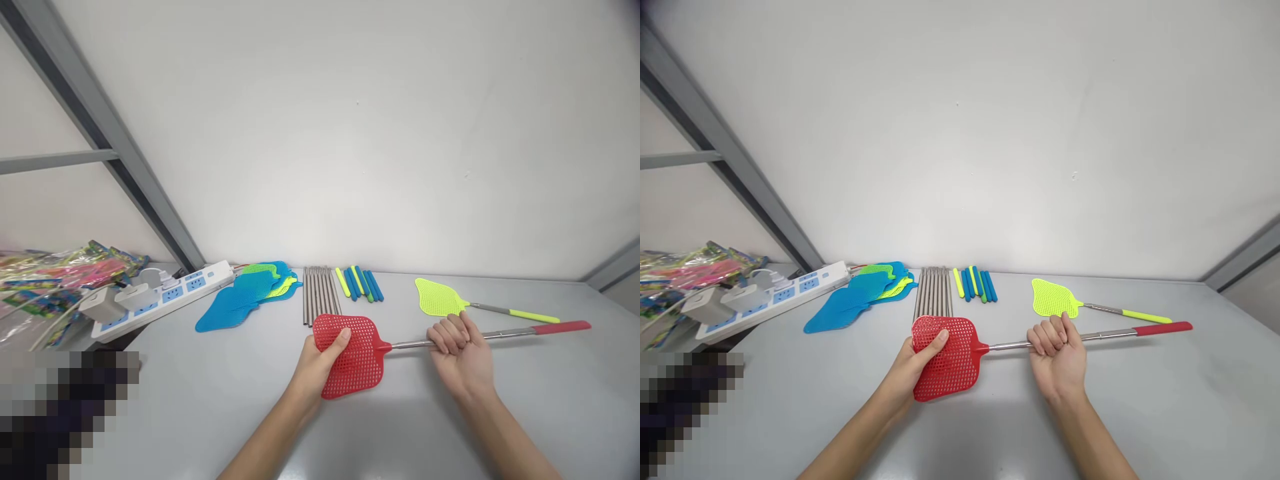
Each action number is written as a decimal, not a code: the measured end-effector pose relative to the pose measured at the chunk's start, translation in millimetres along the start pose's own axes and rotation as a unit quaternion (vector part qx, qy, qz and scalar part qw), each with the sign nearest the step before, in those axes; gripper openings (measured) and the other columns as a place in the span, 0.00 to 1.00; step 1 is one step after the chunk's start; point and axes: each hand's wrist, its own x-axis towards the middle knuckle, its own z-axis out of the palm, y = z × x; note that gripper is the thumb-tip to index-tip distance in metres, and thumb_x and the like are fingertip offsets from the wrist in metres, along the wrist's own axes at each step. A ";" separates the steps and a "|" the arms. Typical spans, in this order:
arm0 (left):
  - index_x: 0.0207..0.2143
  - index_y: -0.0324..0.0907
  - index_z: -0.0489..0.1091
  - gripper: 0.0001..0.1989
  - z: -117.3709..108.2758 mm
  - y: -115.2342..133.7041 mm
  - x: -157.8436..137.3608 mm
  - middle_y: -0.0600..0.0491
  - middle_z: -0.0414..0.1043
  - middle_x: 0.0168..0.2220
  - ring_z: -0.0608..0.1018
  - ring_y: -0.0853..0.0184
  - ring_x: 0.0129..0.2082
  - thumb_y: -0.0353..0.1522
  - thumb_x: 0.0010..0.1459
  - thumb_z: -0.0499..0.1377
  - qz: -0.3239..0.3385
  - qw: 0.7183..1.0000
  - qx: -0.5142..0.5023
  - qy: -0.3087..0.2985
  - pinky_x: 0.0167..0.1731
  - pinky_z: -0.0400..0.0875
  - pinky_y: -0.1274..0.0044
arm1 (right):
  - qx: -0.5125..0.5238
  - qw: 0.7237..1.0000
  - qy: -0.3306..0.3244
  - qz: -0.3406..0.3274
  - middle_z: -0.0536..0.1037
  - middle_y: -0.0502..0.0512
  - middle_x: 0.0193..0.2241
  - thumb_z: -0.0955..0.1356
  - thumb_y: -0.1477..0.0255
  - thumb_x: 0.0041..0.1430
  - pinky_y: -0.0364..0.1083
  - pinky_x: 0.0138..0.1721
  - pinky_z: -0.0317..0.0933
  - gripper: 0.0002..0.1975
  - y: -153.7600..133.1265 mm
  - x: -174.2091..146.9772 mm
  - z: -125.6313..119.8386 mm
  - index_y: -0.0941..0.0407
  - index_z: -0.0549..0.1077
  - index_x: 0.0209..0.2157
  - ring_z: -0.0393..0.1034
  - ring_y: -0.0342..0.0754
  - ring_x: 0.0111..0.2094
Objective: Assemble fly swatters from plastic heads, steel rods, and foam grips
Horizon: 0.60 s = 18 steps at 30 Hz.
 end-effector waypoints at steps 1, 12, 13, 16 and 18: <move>0.37 0.35 0.68 0.19 0.5 0.5 -0.1 0.43 0.73 0.34 0.75 0.60 0.33 0.39 0.47 0.57 0.000 1.000 0.001 0.001 0.33 0.69 0.70 | -0.003 1.000 -0.007 0.004 0.42 0.41 0.13 0.61 0.75 0.51 0.39 0.13 0.44 0.16 -1.2 0.1 1.4 0.56 0.49 0.17 0.39 0.37 0.13; 0.37 0.36 0.68 0.18 -3.9 2.2 6.1 0.44 0.72 0.37 0.75 0.60 0.35 0.40 0.46 0.57 0.031 0.999 0.022 0.019 0.34 0.69 0.72 | -0.007 1.000 -0.026 0.016 0.58 0.47 0.22 0.63 0.77 0.50 0.38 0.19 0.56 0.05 -14.0 8.9 8.0 0.57 0.60 0.30 0.56 0.37 0.21; 0.36 0.36 0.68 0.18 -4.1 2.9 6.6 0.45 0.72 0.36 0.75 0.60 0.35 0.40 0.46 0.57 0.035 0.999 0.028 0.020 0.35 0.69 0.72 | 0.003 1.000 -0.021 0.017 0.58 0.46 0.22 0.63 0.77 0.50 0.39 0.20 0.57 0.05 -16.3 11.0 6.3 0.57 0.60 0.28 0.56 0.37 0.21; 0.34 0.35 0.69 0.17 -2.6 4.0 6.8 0.45 0.73 0.34 0.75 0.61 0.34 0.39 0.45 0.58 0.041 0.997 0.058 0.020 0.34 0.69 0.73 | 0.009 1.000 0.002 0.016 0.55 0.44 0.18 0.62 0.76 0.50 0.41 0.20 0.56 0.10 -23.7 15.9 -0.5 0.56 0.54 0.21 0.52 0.38 0.18; 0.33 0.35 0.69 0.16 -0.4 3.2 5.6 0.45 0.73 0.34 0.75 0.60 0.33 0.39 0.44 0.59 0.049 0.996 0.074 0.033 0.32 0.70 0.74 | -0.010 1.000 0.008 0.017 0.50 0.43 0.15 0.61 0.75 0.51 0.40 0.17 0.53 0.15 -27.3 17.0 -4.8 0.56 0.49 0.17 0.48 0.38 0.15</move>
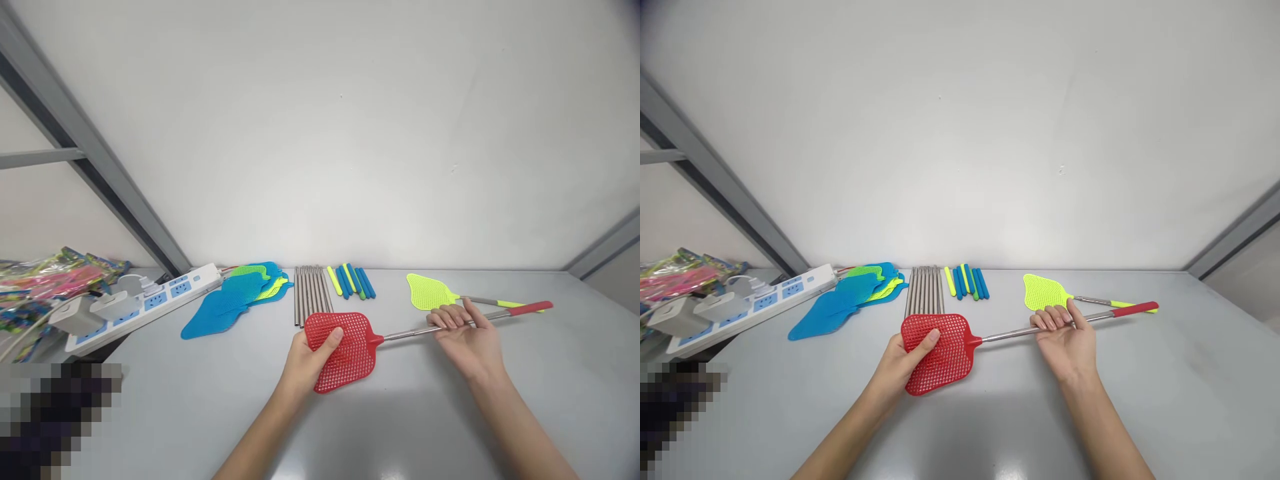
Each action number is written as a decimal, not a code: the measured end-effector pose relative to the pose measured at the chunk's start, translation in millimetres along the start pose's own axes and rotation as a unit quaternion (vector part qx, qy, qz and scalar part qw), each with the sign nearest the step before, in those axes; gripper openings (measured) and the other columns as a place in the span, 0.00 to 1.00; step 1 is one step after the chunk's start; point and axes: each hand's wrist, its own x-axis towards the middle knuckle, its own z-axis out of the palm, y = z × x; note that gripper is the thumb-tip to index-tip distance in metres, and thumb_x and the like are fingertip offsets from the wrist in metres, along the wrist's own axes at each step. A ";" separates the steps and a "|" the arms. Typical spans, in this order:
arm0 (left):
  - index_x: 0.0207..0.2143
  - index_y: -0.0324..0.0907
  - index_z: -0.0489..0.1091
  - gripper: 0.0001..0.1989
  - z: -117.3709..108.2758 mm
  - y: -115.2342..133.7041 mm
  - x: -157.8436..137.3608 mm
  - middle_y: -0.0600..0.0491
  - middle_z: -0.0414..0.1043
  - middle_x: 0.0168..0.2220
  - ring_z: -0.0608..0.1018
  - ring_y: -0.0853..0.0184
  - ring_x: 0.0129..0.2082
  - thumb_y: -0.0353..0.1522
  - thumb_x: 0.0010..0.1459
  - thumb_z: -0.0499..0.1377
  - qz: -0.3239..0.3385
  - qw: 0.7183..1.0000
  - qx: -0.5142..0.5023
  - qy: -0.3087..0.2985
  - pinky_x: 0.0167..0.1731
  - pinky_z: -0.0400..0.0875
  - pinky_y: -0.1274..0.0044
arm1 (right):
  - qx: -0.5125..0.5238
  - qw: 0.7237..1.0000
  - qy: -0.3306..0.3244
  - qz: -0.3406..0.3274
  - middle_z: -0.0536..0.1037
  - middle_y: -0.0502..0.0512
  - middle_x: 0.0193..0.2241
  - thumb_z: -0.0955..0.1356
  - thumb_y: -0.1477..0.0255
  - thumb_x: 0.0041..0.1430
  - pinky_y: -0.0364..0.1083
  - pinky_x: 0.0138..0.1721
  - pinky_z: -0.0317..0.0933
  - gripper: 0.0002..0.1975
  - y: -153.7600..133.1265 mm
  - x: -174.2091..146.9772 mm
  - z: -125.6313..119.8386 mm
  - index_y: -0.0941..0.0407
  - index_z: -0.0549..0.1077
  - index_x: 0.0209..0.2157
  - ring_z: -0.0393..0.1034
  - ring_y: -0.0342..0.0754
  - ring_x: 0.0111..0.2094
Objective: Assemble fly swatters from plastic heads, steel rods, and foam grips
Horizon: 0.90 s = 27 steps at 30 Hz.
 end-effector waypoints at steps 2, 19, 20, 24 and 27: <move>0.32 0.36 0.69 0.16 2.2 -1.5 -2.0 0.45 0.73 0.34 0.75 0.60 0.33 0.39 0.43 0.60 0.009 1.000 0.010 0.013 0.31 0.70 0.74 | -0.019 1.000 -0.005 -0.005 0.45 0.43 0.13 0.60 0.76 0.52 0.40 0.15 0.50 0.17 -1.2 -0.4 -2.9 0.56 0.45 0.16 0.44 0.38 0.14; 0.32 0.36 0.67 0.19 14.3 -16.9 -13.7 0.47 0.73 0.30 0.75 0.62 0.28 0.42 0.42 0.59 -0.085 0.989 -0.026 0.115 0.29 0.70 0.74 | -0.020 0.998 0.006 -0.054 0.39 0.42 0.12 0.58 0.72 0.55 0.39 0.12 0.43 0.20 9.3 -5.0 -5.9 0.56 0.41 0.15 0.35 0.38 0.13; 0.32 0.36 0.67 0.19 15.4 -17.1 -14.2 0.47 0.73 0.29 0.75 0.63 0.28 0.42 0.42 0.59 -0.094 0.987 -0.029 0.124 0.28 0.70 0.75 | -0.024 0.998 0.002 -0.059 0.39 0.42 0.12 0.58 0.71 0.55 0.39 0.12 0.42 0.20 9.7 -5.3 -5.9 0.56 0.42 0.15 0.35 0.38 0.13; 0.31 0.37 0.68 0.18 20.0 -13.1 -16.5 0.48 0.74 0.26 0.76 0.63 0.26 0.41 0.41 0.60 -0.130 0.980 -0.044 0.146 0.26 0.70 0.74 | -0.025 0.998 -0.001 -0.064 0.39 0.42 0.12 0.59 0.71 0.55 0.39 0.12 0.42 0.20 11.3 -6.1 -6.6 0.56 0.42 0.15 0.34 0.38 0.13; 0.32 0.38 0.68 0.17 21.9 -10.2 -18.4 0.48 0.74 0.26 0.76 0.63 0.25 0.40 0.42 0.60 -0.152 0.976 -0.070 0.140 0.26 0.70 0.73 | -0.040 0.997 -0.014 -0.066 0.39 0.42 0.12 0.59 0.70 0.55 0.39 0.12 0.42 0.21 12.3 -5.9 -7.0 0.56 0.43 0.15 0.33 0.38 0.13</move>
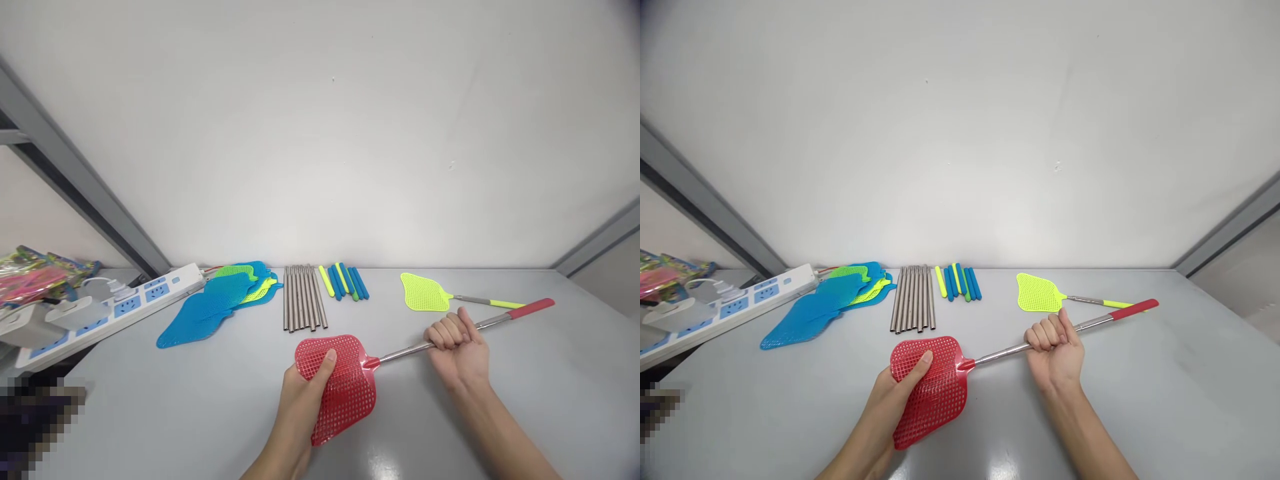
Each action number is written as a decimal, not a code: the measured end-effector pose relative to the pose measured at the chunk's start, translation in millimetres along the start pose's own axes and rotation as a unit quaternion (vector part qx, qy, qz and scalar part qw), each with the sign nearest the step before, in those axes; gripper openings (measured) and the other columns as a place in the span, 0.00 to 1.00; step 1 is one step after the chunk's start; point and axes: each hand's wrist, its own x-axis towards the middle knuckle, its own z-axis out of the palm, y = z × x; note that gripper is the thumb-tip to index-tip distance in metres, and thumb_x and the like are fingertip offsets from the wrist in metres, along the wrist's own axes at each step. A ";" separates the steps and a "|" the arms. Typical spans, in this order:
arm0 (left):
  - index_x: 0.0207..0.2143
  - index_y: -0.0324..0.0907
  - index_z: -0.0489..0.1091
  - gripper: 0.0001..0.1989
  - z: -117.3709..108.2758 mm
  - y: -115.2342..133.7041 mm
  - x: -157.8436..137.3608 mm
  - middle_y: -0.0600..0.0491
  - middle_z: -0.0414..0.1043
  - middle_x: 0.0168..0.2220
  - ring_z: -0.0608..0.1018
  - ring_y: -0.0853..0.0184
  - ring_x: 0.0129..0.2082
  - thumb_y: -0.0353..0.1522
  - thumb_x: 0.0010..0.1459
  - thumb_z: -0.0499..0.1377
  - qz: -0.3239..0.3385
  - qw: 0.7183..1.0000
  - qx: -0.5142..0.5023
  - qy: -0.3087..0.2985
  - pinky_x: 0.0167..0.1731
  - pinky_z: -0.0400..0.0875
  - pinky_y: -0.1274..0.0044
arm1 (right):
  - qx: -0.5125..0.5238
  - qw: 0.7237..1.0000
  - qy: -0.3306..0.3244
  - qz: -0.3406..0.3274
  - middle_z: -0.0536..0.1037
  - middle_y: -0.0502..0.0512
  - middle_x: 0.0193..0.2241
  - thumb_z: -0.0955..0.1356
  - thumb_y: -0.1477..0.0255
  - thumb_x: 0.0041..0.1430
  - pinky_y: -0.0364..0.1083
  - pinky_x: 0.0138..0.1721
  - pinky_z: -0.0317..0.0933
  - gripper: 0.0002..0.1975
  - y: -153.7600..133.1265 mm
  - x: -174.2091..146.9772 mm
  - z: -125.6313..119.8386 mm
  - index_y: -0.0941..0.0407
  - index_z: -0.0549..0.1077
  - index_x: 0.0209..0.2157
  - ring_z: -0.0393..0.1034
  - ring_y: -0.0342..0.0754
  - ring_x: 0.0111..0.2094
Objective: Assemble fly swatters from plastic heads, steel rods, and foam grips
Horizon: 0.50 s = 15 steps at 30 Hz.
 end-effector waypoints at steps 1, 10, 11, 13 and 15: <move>0.32 0.38 0.68 0.16 0.0 0.0 -0.7 0.48 0.74 0.27 0.76 0.63 0.25 0.40 0.42 0.60 -0.005 1.000 -0.005 -0.003 0.26 0.71 0.73 | -0.005 1.000 -0.004 -0.002 0.39 0.42 0.12 0.59 0.70 0.55 0.39 0.12 0.42 0.21 0.2 0.0 0.0 0.56 0.43 0.15 0.33 0.38 0.13; 0.33 0.37 0.68 0.17 -2.5 -3.2 -2.1 0.44 0.74 0.29 0.76 0.61 0.26 0.41 0.45 0.57 -0.087 0.996 -0.019 -0.025 0.26 0.70 0.71 | 0.009 1.000 -0.011 0.002 0.38 0.42 0.12 0.60 0.70 0.54 0.40 0.12 0.40 0.21 2.8 -0.8 -0.2 0.56 0.43 0.15 0.31 0.39 0.13; 0.32 0.37 0.68 0.17 -2.6 -3.6 -2.0 0.44 0.74 0.29 0.76 0.61 0.25 0.41 0.44 0.58 -0.085 0.996 -0.016 -0.022 0.25 0.70 0.71 | 0.004 1.000 -0.013 0.002 0.38 0.42 0.12 0.60 0.70 0.54 0.40 0.12 0.40 0.21 3.7 -0.8 -0.5 0.56 0.43 0.15 0.31 0.39 0.13; 0.32 0.37 0.67 0.17 -2.7 -4.5 -1.7 0.45 0.74 0.28 0.76 0.62 0.24 0.42 0.43 0.58 -0.075 0.997 -0.010 -0.013 0.22 0.70 0.73 | -0.008 1.000 -0.018 -0.002 0.38 0.42 0.12 0.59 0.70 0.55 0.40 0.12 0.41 0.21 5.4 -1.0 -1.1 0.56 0.44 0.15 0.31 0.39 0.14; 0.31 0.38 0.68 0.17 -2.8 -5.5 -1.4 0.45 0.74 0.27 0.75 0.62 0.23 0.42 0.43 0.59 -0.067 0.998 -0.003 -0.009 0.20 0.69 0.74 | -0.013 1.000 -0.020 -0.004 0.38 0.42 0.12 0.59 0.69 0.55 0.39 0.12 0.41 0.21 6.9 -1.6 -1.8 0.56 0.44 0.15 0.31 0.39 0.14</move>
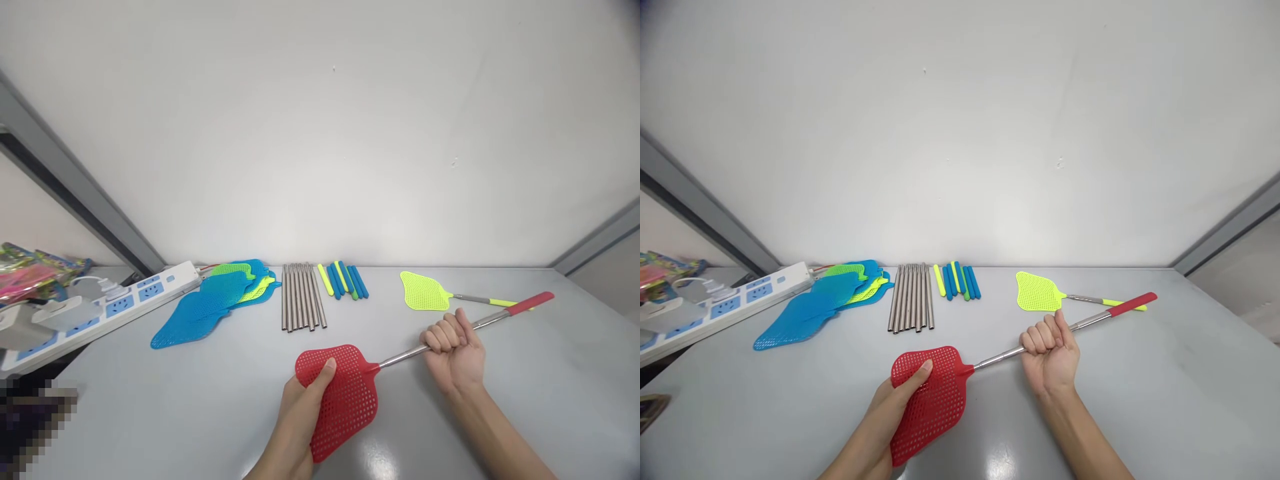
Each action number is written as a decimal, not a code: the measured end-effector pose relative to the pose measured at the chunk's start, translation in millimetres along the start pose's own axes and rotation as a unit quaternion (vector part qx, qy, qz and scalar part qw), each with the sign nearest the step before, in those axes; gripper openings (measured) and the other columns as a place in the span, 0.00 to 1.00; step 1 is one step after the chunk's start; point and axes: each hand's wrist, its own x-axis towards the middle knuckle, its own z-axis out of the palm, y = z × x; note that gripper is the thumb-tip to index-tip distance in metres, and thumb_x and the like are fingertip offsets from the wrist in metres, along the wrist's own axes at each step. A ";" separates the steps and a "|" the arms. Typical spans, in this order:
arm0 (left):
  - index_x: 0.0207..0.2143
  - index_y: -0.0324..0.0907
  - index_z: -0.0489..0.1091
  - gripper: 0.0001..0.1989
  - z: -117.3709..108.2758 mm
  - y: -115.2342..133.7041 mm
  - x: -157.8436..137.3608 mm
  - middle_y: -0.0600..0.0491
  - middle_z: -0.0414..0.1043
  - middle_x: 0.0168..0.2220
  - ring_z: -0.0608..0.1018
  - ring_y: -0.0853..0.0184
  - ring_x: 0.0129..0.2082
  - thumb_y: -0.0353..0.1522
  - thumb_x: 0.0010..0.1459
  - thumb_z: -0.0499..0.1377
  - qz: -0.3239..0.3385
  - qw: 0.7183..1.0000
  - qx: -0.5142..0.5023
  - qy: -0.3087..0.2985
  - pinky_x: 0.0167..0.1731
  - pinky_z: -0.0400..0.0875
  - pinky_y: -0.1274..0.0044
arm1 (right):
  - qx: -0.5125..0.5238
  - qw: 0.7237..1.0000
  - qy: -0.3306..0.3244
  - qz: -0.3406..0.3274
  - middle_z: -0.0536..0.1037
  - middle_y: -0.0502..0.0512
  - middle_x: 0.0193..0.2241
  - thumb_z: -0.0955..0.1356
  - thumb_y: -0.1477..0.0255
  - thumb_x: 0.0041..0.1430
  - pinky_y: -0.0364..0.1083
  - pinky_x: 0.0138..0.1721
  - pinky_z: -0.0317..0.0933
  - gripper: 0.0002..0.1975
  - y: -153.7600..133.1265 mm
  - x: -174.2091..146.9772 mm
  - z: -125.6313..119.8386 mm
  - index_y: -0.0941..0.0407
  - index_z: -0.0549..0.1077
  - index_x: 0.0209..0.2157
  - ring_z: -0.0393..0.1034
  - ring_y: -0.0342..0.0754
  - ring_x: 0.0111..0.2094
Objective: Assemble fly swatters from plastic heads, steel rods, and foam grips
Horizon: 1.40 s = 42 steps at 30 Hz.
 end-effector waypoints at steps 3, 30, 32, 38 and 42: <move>0.31 0.38 0.68 0.18 0.2 -0.5 0.2 0.45 0.74 0.27 0.76 0.62 0.24 0.42 0.42 0.59 0.002 1.000 0.001 0.000 0.20 0.69 0.74 | -0.001 1.000 0.002 0.002 0.39 0.42 0.12 0.59 0.69 0.55 0.39 0.12 0.41 0.21 1.8 -1.4 -0.6 0.56 0.44 0.15 0.32 0.39 0.13; 0.28 0.35 0.68 0.17 3.6 -7.7 3.0 0.45 0.73 0.26 0.75 0.63 0.24 0.41 0.42 0.59 0.060 0.997 0.021 0.044 0.23 0.69 0.74 | 0.062 0.997 0.037 0.042 0.39 0.42 0.12 0.61 0.71 0.53 0.40 0.12 0.39 0.21 13.9 -8.1 5.0 0.56 0.43 0.15 0.33 0.38 0.13; 0.29 0.35 0.68 0.18 4.2 -7.5 2.3 0.46 0.73 0.25 0.74 0.63 0.23 0.41 0.41 0.60 0.064 0.997 0.016 0.042 0.23 0.68 0.74 | 0.062 0.996 0.040 0.046 0.39 0.42 0.12 0.60 0.71 0.53 0.40 0.12 0.39 0.21 14.9 -8.1 4.9 0.56 0.43 0.15 0.33 0.38 0.13; 0.25 0.34 0.68 0.18 4.0 -9.3 3.6 0.46 0.72 0.23 0.74 0.63 0.23 0.42 0.39 0.61 0.082 0.994 0.036 0.057 0.23 0.68 0.74 | 0.062 0.996 0.048 0.049 0.40 0.42 0.11 0.61 0.70 0.53 0.40 0.12 0.39 0.21 17.3 -9.1 4.3 0.56 0.42 0.15 0.33 0.38 0.13; 0.25 0.35 0.68 0.18 4.1 -10.7 6.0 0.47 0.72 0.23 0.74 0.64 0.23 0.42 0.40 0.59 0.094 0.993 0.049 0.060 0.24 0.68 0.74 | 0.050 0.997 0.049 0.045 0.41 0.41 0.11 0.61 0.71 0.53 0.39 0.12 0.39 0.21 19.0 -10.4 4.3 0.56 0.42 0.15 0.34 0.38 0.13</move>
